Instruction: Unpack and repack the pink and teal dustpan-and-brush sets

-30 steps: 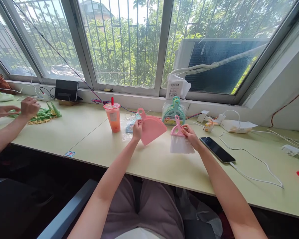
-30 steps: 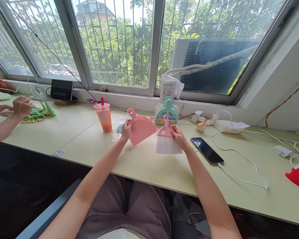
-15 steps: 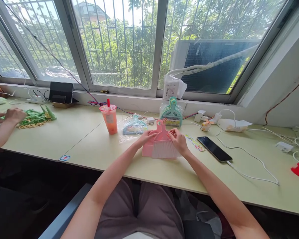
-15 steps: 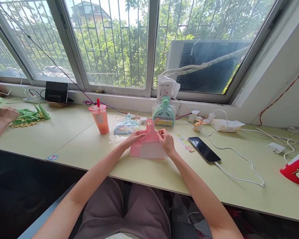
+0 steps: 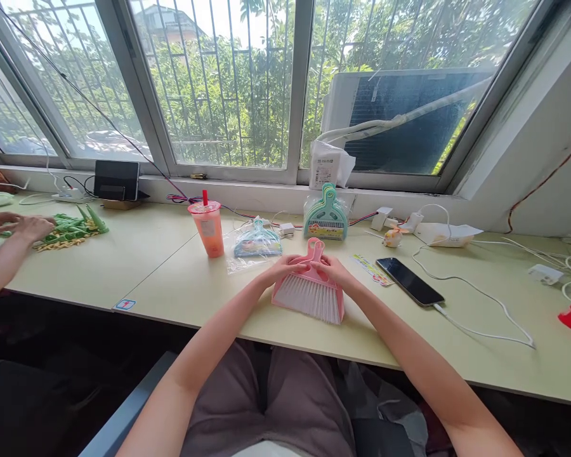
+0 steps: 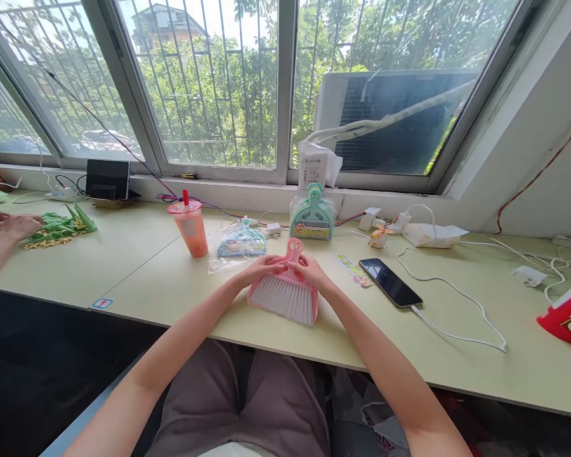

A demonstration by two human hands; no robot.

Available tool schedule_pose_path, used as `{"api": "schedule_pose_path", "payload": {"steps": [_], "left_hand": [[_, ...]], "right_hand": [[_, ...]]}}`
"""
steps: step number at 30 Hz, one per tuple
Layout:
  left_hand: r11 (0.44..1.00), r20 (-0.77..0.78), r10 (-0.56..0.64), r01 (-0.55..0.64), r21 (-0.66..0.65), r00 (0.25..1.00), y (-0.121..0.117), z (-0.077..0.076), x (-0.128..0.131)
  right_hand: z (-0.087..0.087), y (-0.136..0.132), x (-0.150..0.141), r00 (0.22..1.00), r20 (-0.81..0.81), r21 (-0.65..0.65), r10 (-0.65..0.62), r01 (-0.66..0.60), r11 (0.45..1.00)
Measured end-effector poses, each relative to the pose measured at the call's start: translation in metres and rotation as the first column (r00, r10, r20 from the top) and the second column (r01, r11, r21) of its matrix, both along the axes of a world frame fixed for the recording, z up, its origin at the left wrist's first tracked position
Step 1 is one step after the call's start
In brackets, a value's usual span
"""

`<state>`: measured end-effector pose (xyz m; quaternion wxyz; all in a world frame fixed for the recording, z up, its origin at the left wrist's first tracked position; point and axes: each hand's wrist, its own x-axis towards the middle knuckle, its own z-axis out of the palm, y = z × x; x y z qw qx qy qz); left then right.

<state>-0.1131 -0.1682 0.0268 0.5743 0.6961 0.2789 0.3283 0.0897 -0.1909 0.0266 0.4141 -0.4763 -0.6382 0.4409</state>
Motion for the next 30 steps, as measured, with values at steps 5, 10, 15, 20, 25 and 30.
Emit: {"api": "schedule_pose_path", "payload": {"steps": [5,10,15,20,25,30], "left_hand": [[1.000,-0.024,0.007,-0.006,0.029,1.000,0.000,-0.001,0.002],[0.995,-0.065,0.039,-0.032,0.096,0.997,0.004,-0.004,0.002],[0.992,-0.058,0.035,-0.027,0.120,0.998,0.002,-0.003,0.003],[0.994,-0.039,0.027,-0.023,0.105,0.999,-0.001,0.000,0.005],[0.993,-0.029,0.042,-0.038,0.111,0.999,-0.003,0.003,0.007],[0.990,-0.027,0.051,-0.047,0.130,0.998,-0.004,0.005,0.008]], "right_hand": [[0.004,-0.008,-0.005,0.994,-0.107,-0.073,-0.007,0.000,0.997],[0.006,-0.008,-0.004,0.993,-0.108,-0.107,-0.049,0.037,0.994],[0.009,-0.009,-0.001,0.998,0.009,-0.052,-0.070,0.070,0.996],[0.010,-0.010,-0.001,0.997,-0.021,-0.052,-0.078,0.077,0.996],[0.013,-0.011,-0.001,0.995,-0.070,-0.069,-0.066,0.061,0.996],[0.017,-0.014,-0.001,0.993,-0.091,-0.080,-0.075,0.068,0.994]]}}
